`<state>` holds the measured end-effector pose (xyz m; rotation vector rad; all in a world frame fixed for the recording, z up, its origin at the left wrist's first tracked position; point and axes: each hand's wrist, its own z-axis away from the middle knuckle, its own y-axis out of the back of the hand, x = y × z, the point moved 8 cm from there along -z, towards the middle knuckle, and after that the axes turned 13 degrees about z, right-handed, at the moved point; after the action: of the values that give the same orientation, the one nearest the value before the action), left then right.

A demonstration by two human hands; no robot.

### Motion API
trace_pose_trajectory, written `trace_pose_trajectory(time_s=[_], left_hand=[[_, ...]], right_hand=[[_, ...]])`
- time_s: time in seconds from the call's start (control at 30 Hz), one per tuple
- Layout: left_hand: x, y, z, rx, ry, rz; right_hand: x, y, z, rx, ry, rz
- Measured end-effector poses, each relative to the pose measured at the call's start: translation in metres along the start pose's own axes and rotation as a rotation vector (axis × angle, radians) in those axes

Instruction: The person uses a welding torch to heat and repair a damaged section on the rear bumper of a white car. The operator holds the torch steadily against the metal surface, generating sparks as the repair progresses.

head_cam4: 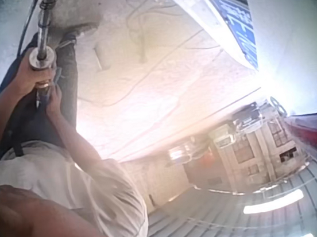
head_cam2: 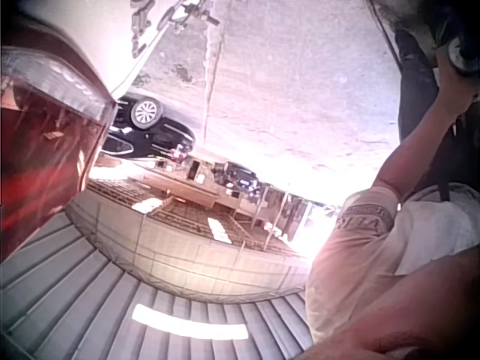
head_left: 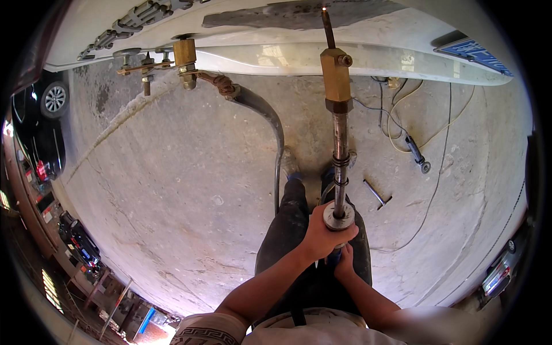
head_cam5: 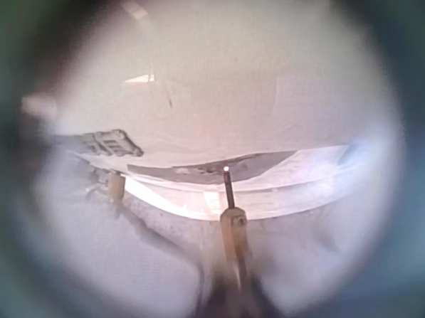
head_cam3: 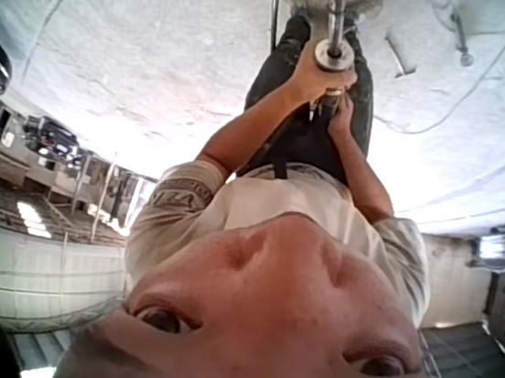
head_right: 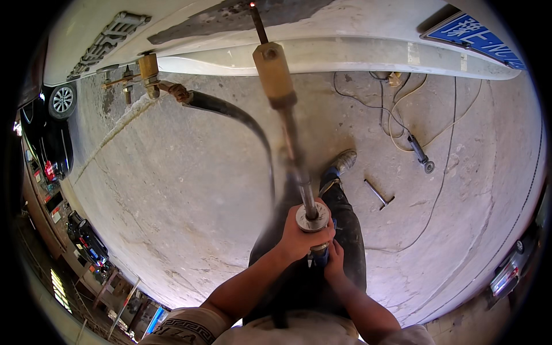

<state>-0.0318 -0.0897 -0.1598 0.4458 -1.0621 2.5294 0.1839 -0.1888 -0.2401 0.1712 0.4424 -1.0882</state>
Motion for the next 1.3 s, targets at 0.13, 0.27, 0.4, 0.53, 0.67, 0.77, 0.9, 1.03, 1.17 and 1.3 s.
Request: trace_pose_trajectory(time_s=[0.13, 0.27, 0.4, 0.53, 0.67, 0.77, 0.9, 1.03, 1.17, 1.3], left_hand=[[0.007, -0.004, -0.002, 0.003, 0.013, 0.04], [0.043, -0.019, -0.02, -0.023, 0.066, 0.162], [0.003, -0.004, 0.004, 0.05, -0.032, 0.017], [0.003, -0.006, 0.001, -0.012, 0.012, 0.034], [0.0, -0.001, -0.002, 0.029, 0.029, 0.067], [-0.004, -0.004, 0.006, 0.049, -0.044, 0.018], [-0.009, -0.018, 0.005, -0.017, 0.082, 0.118], [-0.006, -0.004, 0.002, 0.013, -0.007, 0.055], [-0.002, 0.007, 0.004, 0.053, -0.029, 0.028], [0.0, 0.005, 0.005, 0.03, -0.014, 0.022]], right_hand=[[0.007, 0.003, -0.002, 0.007, 0.011, -0.001], [0.014, 0.007, -0.004, 0.026, -0.025, 0.021], [0.021, 0.012, -0.004, 0.006, 0.009, 0.028], [-0.02, 0.002, 0.007, 0.083, 0.096, 0.189], [0.008, 0.01, -0.004, -0.036, -0.009, 0.038], [0.012, 0.006, 0.0, -0.083, -0.096, -0.078], [0.025, -0.007, 0.004, -0.776, -0.539, -0.146], [0.008, -0.003, -0.008, -0.283, -0.21, -0.078], [-0.01, 0.009, 0.011, 0.153, 0.036, 0.055], [-0.003, 0.004, 0.001, -0.005, -0.042, -0.029]])
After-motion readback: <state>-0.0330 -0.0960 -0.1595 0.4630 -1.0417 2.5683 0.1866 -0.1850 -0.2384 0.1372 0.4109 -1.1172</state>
